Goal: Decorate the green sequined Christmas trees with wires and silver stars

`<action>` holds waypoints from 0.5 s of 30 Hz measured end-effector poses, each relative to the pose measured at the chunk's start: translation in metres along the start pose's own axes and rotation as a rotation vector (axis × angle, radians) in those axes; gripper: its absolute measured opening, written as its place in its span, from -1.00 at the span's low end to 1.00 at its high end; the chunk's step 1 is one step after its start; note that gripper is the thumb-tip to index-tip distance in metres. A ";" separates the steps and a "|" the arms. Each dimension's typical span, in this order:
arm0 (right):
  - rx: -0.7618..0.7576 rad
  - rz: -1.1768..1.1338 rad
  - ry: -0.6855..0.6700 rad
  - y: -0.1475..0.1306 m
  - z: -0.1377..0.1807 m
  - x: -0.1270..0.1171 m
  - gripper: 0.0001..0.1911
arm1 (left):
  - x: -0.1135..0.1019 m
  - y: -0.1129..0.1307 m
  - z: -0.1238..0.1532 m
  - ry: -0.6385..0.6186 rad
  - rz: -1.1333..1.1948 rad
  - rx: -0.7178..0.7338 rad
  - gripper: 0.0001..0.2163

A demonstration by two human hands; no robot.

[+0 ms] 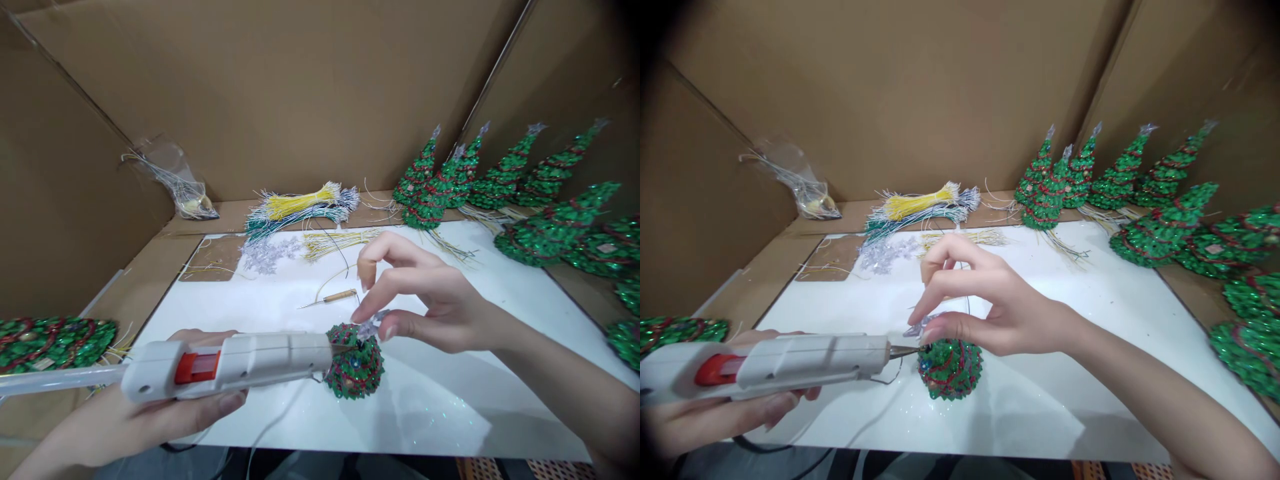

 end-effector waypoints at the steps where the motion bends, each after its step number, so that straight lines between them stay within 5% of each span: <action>1: 0.001 0.001 0.001 0.000 0.000 0.000 -0.75 | 0.000 0.000 0.000 -0.008 0.004 -0.007 -0.88; 15: 0.000 -0.004 0.007 0.001 -0.003 0.002 -0.76 | -0.005 0.006 -0.002 0.044 -0.074 0.050 -0.80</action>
Point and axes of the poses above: each hand's wrist, its own z-axis away from the middle knuckle, its own x-axis out of the palm, y = z × x, the point moved 8 cm from there along -z, towards the middle knuckle, and after that the axes turned 6 degrees about -z, right-handed, at the moved point
